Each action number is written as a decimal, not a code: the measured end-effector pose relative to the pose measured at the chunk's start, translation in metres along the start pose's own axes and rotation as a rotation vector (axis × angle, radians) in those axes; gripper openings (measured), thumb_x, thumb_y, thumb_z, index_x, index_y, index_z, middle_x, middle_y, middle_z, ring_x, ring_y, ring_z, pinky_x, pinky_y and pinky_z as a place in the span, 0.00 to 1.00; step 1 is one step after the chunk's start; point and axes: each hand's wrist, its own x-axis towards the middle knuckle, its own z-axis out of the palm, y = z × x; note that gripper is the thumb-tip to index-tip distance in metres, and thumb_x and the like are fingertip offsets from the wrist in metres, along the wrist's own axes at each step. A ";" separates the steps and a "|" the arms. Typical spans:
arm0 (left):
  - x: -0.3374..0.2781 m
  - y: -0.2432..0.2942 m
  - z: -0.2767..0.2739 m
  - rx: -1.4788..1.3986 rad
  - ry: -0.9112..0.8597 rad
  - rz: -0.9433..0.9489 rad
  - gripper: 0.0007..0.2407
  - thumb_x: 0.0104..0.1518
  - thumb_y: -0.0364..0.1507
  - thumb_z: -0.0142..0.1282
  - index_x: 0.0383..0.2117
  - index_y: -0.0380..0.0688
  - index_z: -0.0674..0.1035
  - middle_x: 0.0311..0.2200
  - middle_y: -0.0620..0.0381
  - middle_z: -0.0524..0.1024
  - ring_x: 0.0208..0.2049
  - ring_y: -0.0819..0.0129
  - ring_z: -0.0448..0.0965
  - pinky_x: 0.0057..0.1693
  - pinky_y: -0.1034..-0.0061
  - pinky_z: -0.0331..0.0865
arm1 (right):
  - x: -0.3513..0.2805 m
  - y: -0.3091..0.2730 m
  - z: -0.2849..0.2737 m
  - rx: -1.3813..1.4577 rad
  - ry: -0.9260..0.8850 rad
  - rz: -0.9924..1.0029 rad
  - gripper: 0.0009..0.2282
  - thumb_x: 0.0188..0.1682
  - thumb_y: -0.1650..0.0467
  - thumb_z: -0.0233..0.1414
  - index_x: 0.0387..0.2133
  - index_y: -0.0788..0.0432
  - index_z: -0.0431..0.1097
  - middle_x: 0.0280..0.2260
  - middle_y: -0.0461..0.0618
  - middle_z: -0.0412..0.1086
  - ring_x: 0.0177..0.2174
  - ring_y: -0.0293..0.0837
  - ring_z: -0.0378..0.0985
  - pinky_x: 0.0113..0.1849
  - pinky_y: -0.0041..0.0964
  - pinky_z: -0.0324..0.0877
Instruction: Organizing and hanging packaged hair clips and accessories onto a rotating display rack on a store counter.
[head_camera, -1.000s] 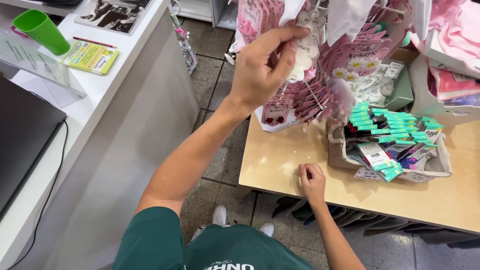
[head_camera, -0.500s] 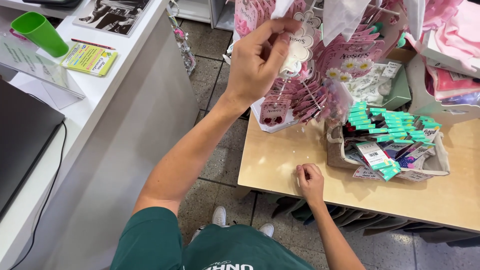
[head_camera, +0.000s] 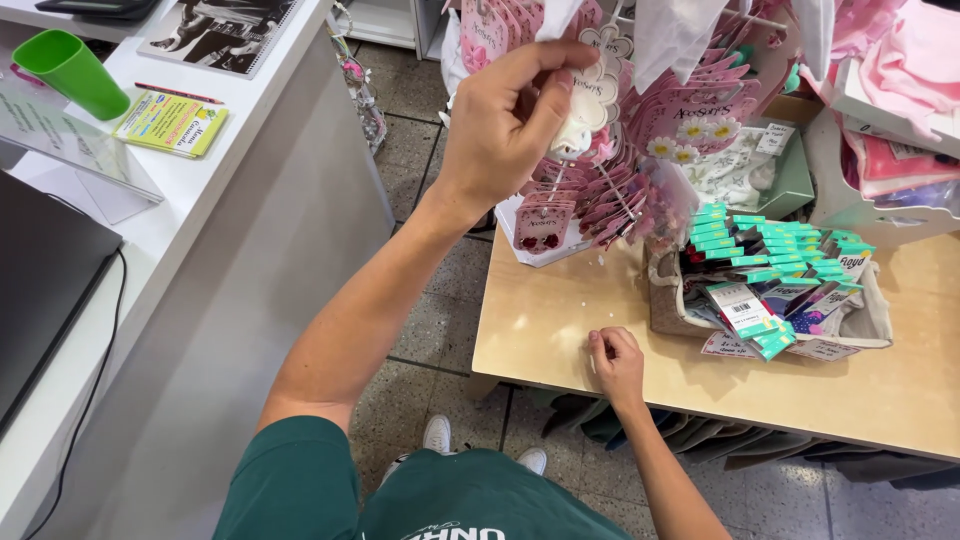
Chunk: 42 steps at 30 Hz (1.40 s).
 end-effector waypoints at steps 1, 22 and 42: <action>-0.001 0.002 -0.001 -0.001 -0.001 0.000 0.09 0.72 0.23 0.52 0.51 0.39 0.84 0.35 0.58 0.86 0.20 0.80 0.66 0.26 0.83 0.57 | 0.001 -0.001 0.000 -0.001 0.001 0.001 0.16 0.63 0.63 0.54 0.26 0.58 0.74 0.31 0.47 0.76 0.36 0.45 0.76 0.41 0.40 0.68; -0.010 -0.014 0.005 -0.199 -0.068 0.002 0.10 0.75 0.20 0.49 0.56 0.34 0.81 0.30 0.56 0.79 0.21 0.78 0.66 0.25 0.82 0.59 | 0.003 -0.005 -0.002 0.019 0.008 0.019 0.15 0.62 0.65 0.55 0.27 0.59 0.75 0.32 0.48 0.76 0.36 0.45 0.76 0.40 0.39 0.69; -0.142 0.000 0.070 -1.457 -0.153 -0.495 0.12 0.78 0.24 0.48 0.62 0.30 0.76 0.42 0.40 0.81 0.17 0.74 0.72 0.19 0.83 0.65 | 0.130 -0.315 -0.134 0.210 0.379 -0.896 0.06 0.49 0.78 0.73 0.32 0.69 0.84 0.28 0.58 0.77 0.27 0.55 0.78 0.34 0.50 0.75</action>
